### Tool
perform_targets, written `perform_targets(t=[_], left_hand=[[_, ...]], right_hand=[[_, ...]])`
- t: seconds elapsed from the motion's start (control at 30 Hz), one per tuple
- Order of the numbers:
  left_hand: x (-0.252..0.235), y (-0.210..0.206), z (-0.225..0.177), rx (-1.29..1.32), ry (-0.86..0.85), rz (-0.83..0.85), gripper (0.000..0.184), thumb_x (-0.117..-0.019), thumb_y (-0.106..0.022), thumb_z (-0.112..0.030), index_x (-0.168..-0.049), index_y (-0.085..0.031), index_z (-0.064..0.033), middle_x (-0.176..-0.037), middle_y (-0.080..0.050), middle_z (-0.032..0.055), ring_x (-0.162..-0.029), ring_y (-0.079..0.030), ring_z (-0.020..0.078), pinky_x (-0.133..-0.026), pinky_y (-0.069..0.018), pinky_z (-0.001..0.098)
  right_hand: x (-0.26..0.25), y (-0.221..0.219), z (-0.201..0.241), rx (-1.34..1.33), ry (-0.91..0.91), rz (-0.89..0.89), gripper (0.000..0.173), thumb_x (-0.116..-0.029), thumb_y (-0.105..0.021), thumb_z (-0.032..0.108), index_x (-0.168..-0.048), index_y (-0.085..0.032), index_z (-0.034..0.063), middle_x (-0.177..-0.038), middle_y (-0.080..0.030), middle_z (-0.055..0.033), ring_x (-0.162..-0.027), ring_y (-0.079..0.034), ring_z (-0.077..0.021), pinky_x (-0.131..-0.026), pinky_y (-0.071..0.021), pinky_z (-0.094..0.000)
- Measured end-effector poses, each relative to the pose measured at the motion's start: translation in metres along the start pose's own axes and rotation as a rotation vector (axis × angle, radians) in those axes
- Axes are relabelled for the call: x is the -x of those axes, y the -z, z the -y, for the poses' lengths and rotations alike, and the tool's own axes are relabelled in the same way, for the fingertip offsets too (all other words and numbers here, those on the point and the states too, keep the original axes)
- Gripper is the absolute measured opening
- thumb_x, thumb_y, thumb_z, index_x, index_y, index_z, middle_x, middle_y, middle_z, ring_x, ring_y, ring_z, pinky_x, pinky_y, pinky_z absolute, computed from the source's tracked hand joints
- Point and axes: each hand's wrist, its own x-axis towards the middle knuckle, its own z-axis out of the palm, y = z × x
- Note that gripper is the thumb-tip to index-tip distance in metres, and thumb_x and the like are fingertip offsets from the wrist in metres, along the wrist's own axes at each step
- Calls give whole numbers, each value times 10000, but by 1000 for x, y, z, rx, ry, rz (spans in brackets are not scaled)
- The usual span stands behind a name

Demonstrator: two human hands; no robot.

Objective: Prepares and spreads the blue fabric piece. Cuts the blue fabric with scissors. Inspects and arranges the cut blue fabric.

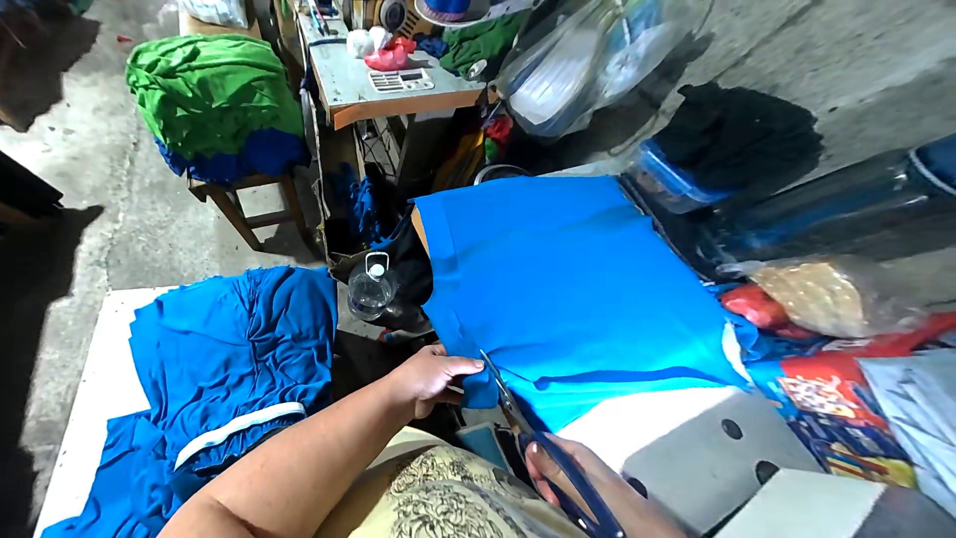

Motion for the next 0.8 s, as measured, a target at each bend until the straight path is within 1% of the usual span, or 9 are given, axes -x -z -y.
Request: perform_targets(t=[0.07, 0.13, 0.23, 0.33, 0.43, 0.53, 0.6, 0.7, 0.8], left_hand=[[0, -1, -1, 6, 9, -16, 156, -1041, -573, -123, -1163, -605, -30, -913, -694, 60, -801, -694, 132, -729, -582, 296], [-1, -2, -3, -10, 32, -27, 184, -1044, -573, -133, -1195, -584, -29, -941, -681, 70, -824, -683, 140, -745, -574, 302], [-1, -1, -6, -36, 54, -28, 220, -1049, -567, -136, -1237, -570, -23, -980, -683, 79, -857, -683, 146, -766, -570, 310], [-1, -1, -6, -68, 71, 10, 223, -1055, -560, -147, -1239, -573, -22, -1007, -677, 76, -886, -672, 141, -788, -560, 313], [-2, 1, -6, -49, 73, 2, 211, -1053, -563, -145, -1229, -577, -30, -994, -681, 69, -873, -676, 134, -777, -562, 302], [-1, 1, -7, -39, 98, -4, 215, -1053, -561, -143, -1239, -568, -36, -1002, -671, 66, -880, -662, 129, -784, -548, 298], [0, 2, -6, -34, 105, -2, 219, -1051, -564, -142, -1243, -567, -37, -1006, -668, 64, -887, -657, 129, -789, -544, 299], [1, 3, -8, -45, 96, -1, 219, -1048, -571, -138, -1243, -571, -37, -1009, -674, 68, -891, -665, 130, -786, -550, 297], [3, 2, -11, -96, 99, 25, 221, -1044, -577, -129, -1243, -569, -32, -1025, -672, 59, -910, -659, 118, -808, -542, 294]], right_hand=[[0, 1, 0, 52, -2, -19, 197, -1026, -563, 284, -887, -587, 146, -663, -542, 127, -565, -531, 21, -563, -459, -163], [-6, 8, -11, 90, 16, 28, 266, -980, -581, 392, -891, -595, 141, -660, -559, 115, -568, -545, 6, -559, -465, -179], [-14, 14, -8, 112, -30, 112, 324, -965, -588, 445, -983, -583, 121, -692, -577, 103, -590, -567, -6, -573, -477, -185], [-22, 17, 4, 110, -102, 181, 391, -962, -554, 474, -1080, -548, 101, -766, -585, 88, -636, -574, -5, -559, -452, -162], [-25, 12, 4, -1, -86, 159, 351, -940, -538, 500, -983, -547, 152, -706, -577, 109, -592, -573, 7, -541, -463, -144], [-18, 4, 1, -54, -43, 45, 268, -977, -554, 410, -902, -587, 156, -639, -563, 117, -540, -548, 1, -535, -474, -163], [-13, 2, 2, 0, -26, 18, 227, -1006, -549, 348, -900, -596, 153, -645, -557, 126, -552, -541, 10, -553, -471, -170], [-15, 6, 6, 51, -39, 55, 221, -1003, -560, 336, -920, -596, 135, -658, -569, 113, -569, -558, 7, -562, -475, -168], [-23, 13, 14, 101, -86, 146, 340, -978, -543, 460, -1016, -573, 123, -707, -578, 103, -580, -557, 4, -531, -452, -157]])
